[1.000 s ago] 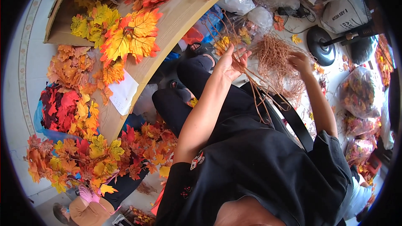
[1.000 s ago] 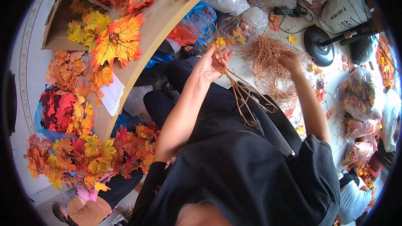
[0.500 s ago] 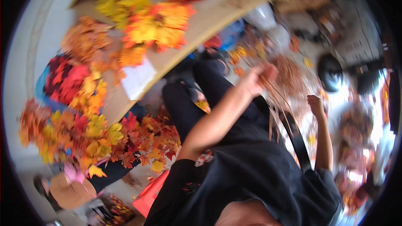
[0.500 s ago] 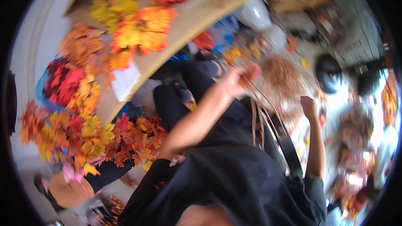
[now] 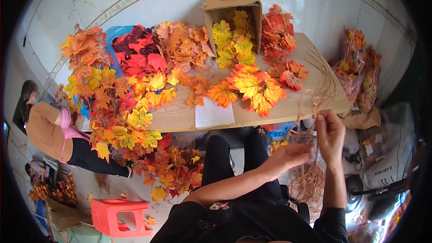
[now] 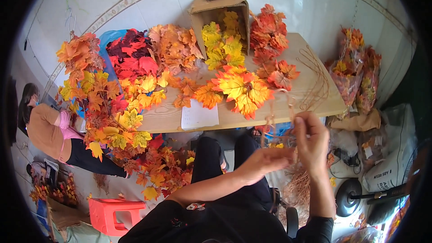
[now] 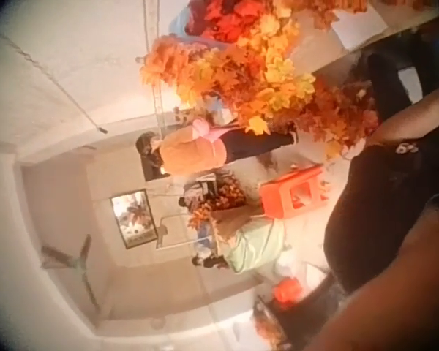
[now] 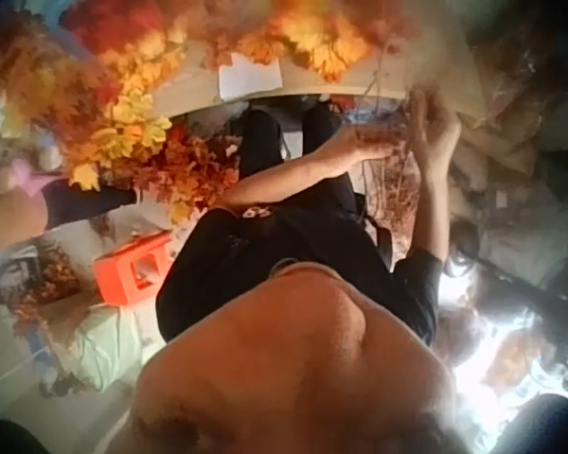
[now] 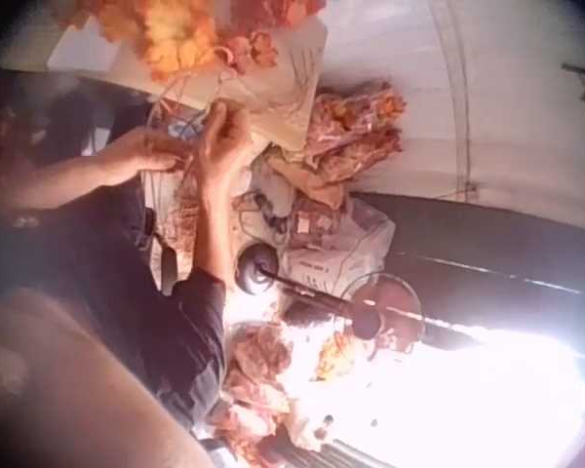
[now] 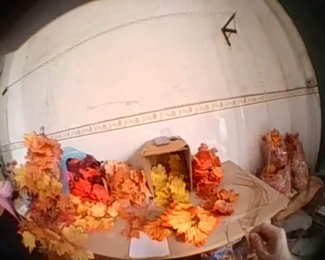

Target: The person untangles brown plastic branches from a pile and attaches artificial autumn leaves onto the branch stems by hand.

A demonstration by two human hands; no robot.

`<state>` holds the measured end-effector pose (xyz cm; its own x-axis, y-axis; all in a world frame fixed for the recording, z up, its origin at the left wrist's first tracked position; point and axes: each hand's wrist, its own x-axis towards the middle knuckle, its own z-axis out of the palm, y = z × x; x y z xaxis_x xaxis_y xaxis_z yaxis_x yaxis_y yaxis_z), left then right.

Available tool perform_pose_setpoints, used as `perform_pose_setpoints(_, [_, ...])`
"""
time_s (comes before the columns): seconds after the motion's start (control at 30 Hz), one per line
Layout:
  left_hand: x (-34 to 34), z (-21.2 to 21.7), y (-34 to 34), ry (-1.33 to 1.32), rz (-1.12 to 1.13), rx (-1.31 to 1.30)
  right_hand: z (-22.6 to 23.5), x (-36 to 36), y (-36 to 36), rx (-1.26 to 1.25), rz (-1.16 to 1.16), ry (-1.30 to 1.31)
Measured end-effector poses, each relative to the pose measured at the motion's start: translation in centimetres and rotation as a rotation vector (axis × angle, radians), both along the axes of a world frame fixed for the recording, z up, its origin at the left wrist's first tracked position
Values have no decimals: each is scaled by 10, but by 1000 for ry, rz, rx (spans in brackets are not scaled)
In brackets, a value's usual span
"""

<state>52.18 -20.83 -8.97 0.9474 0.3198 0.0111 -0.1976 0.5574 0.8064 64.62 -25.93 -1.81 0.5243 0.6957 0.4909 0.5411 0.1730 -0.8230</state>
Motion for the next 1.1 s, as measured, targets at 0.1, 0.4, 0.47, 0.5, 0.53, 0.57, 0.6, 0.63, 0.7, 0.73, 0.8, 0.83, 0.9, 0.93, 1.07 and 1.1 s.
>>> perform_pose_setpoints(0.1, [-45, 20, 29, -47, 307, 53, 15, -38, 34, 10, 56, 13])
perform_pose_setpoints(0.4, [-167, 19, 116, -435, 201, -46, 13, -123, 138, 115, 445, -81])
perform_pose_setpoints(0.47, [-185, 25, 138, -356, 156, -69, 12, -124, 165, 61, 625, -66])
perform_pose_setpoints(0.5, [-188, 30, 159, -353, 43, -44, 13, -125, 177, -22, 720, 33])
perform_pose_setpoints(0.53, [-194, 35, 175, -354, -18, 6, 15, -123, 190, 25, 773, -36])
perform_pose_setpoints(0.57, [-199, 41, 190, -355, -67, 59, 19, -122, 205, 74, 838, -105])
perform_pose_setpoints(0.6, [-203, 47, 201, -347, -56, 49, 26, -123, 214, 37, 904, -77])
perform_pose_setpoints(0.63, [-204, 54, 214, -289, -46, 54, 35, -118, 225, 9, 949, -141])
perform_pose_setpoints(0.7, [-197, 79, 237, -222, -47, 44, 39, -113, 247, 4, 991, -180])
perform_pose_setpoints(0.73, [-196, 96, 243, 40, 43, 176, 40, -113, 259, -6, 993, -160])
perform_pose_setpoints(0.8, [-184, 111, 260, 413, 211, 523, 46, -112, 282, -59, 1020, -75])
perform_pose_setpoints(0.83, [-179, 119, 262, 428, 207, 507, 53, -112, 291, -68, 1024, -54])
perform_pose_setpoints(0.9, [-167, 135, 263, 482, 525, 87, 69, -108, 307, -115, 1015, 47])
perform_pose_setpoints(0.93, [-162, 136, 262, 474, 662, 122, 73, -108, 312, -214, 1058, 24])
perform_pose_setpoints(1.07, [-159, 170, 265, 612, 809, -6, 88, -110, 326, -330, 1104, 183])
perform_pose_setpoints(1.1, [-160, 174, 267, 646, 872, -23, 95, -110, 329, -395, 1074, 209])
